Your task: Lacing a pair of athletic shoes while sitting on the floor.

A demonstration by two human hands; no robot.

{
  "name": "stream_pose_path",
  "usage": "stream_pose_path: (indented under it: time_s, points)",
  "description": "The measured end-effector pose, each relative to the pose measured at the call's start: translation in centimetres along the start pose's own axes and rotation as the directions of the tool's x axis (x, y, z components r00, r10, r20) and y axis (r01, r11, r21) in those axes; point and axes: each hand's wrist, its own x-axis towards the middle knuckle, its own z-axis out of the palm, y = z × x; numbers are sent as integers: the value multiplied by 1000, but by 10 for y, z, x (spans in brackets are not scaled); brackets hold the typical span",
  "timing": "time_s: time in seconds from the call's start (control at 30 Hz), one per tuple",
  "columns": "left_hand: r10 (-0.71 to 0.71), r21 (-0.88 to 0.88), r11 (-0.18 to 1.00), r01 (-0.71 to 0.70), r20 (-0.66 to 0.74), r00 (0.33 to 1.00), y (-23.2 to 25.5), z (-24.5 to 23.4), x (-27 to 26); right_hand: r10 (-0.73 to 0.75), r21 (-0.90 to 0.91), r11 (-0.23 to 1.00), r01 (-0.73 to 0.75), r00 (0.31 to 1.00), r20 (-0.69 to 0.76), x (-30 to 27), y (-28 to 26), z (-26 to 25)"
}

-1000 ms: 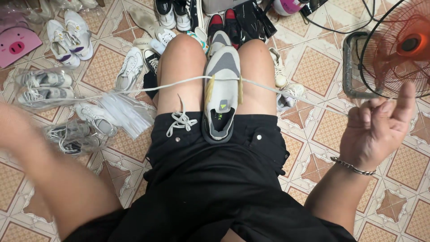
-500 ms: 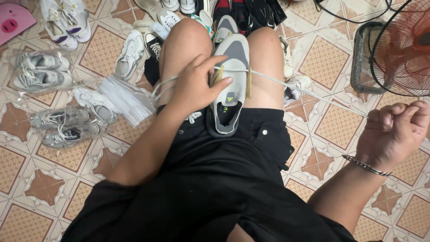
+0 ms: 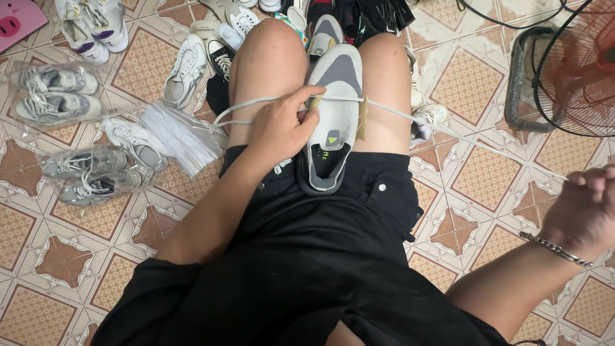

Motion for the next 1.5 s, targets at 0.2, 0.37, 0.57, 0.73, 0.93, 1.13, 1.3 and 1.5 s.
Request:
stream_pose_path:
  time_s: [0.2,0.37,0.57,0.73,0.93,1.13,1.3,1.5]
  points:
    - [-13,-12,1000,13,3,1000,2,-1,0,-77,-62,995,75,997,-30,1,0,-9]
    - [-110,-36,993,110,13,994,5,1,-1,-119,-206,972,112,993,-24,-20,27,135]
    - [-139,-208,972,106,-149,979,-6,13,-6,39,-561,810,170,939,340,-44,113,250]
    - [-190,-436,892,120,-122,974,-23,14,-8,284,-676,706,211,791,543,-68,153,354]
    - [-330,-706,653,274,60,942,-41,13,-7,264,-683,388,620,635,726,-65,175,396]
    - [-299,-804,529,273,125,946,-55,15,-6,320,-712,351,608,637,701,-64,198,397]
    - [-332,-808,489,329,176,927,-55,10,-5,427,-791,334,512,666,611,-62,206,398]
    - [-333,-804,491,335,181,925,-56,12,-6,489,-807,333,488,642,590,-59,206,402]
